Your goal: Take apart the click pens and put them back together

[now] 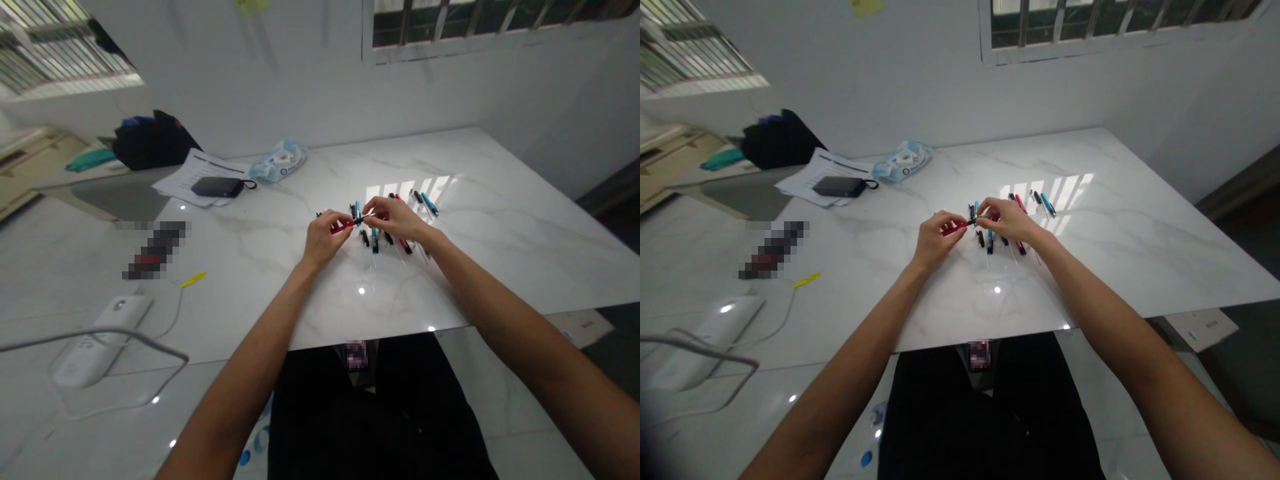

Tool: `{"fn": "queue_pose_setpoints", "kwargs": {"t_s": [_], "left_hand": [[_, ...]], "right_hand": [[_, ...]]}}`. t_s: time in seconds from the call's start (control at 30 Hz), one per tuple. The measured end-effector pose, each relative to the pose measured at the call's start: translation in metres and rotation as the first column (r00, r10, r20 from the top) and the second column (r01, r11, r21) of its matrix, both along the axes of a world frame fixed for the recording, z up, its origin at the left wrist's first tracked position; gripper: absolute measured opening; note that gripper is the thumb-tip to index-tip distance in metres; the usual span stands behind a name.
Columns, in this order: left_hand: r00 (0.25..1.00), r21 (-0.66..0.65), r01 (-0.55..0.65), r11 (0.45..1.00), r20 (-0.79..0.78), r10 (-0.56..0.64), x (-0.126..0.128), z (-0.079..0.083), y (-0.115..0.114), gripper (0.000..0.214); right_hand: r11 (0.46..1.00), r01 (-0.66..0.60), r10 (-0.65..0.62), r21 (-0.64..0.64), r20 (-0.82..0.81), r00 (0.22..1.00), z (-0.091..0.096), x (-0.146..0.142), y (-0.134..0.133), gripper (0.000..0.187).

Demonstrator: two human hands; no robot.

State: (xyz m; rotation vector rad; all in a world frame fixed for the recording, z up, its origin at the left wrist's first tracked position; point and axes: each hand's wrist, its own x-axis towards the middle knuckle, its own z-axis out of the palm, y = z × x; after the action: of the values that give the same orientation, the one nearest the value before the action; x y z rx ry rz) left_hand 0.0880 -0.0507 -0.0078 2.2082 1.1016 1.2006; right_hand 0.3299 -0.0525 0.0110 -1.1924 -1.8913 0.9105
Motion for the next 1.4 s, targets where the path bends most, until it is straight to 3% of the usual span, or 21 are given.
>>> {"fn": "queue_pose_setpoints", "kwargs": {"t_s": [0.4,0.5,0.67,0.73,0.87,0.97,1.17,1.4], "left_hand": [[1.0,-0.003,0.005,1.0,-0.001,-0.005,0.0007,-0.0008,0.0001,0.011],[1.0,-0.01,0.003,1.0,-0.007,-0.003,0.0006,-0.0003,-0.0003,0.01],[1.0,-0.009,-0.002,1.0,-0.013,0.002,0.0007,0.0,-0.0005,0.01],[1.0,-0.009,0.003,1.0,-0.014,-0.003,0.0009,0.0,-0.0003,0.01],[1.0,-0.018,0.008,1.0,-0.009,-0.008,0.001,-0.0001,0.0,0.009],[1.0,-0.019,0.02,1.0,0.002,-0.02,0.0009,-0.0004,0.0003,0.009],[1.0,-0.024,0.023,0.999,0.005,-0.023,0.0003,-0.0003,0.0009,0.012],[0.999,-0.034,0.045,0.998,0.019,-0.044,0.0002,-0.0011,0.0019,0.015]], "right_hand": [[0.999,0.003,-0.005,0.047,0.029,1.0,0.0031,-0.0001,-0.0011,0.015],[0.997,0.02,-0.024,0.07,0.053,0.998,0.0052,-0.0003,-0.0025,0.022],[0.997,0.007,-0.011,0.077,0.051,0.999,0.0061,0.0004,-0.0029,0.011],[0.997,0.009,-0.015,0.074,0.085,0.996,0.006,0.0007,-0.0025,0.019],[0.997,0.002,-0.006,0.076,0.056,0.998,0.0063,0.0011,-0.0022,0.013],[0.997,0.008,-0.015,0.079,0.083,0.996,0.0066,0.0011,-0.0025,0.022],[0.998,-0.015,0.013,0.053,0.037,0.999,0.006,0.0018,-0.0025,0.012],[0.999,-0.001,-0.002,0.051,0.061,0.998,0.0057,0.0051,-0.0005,0.019]]}}
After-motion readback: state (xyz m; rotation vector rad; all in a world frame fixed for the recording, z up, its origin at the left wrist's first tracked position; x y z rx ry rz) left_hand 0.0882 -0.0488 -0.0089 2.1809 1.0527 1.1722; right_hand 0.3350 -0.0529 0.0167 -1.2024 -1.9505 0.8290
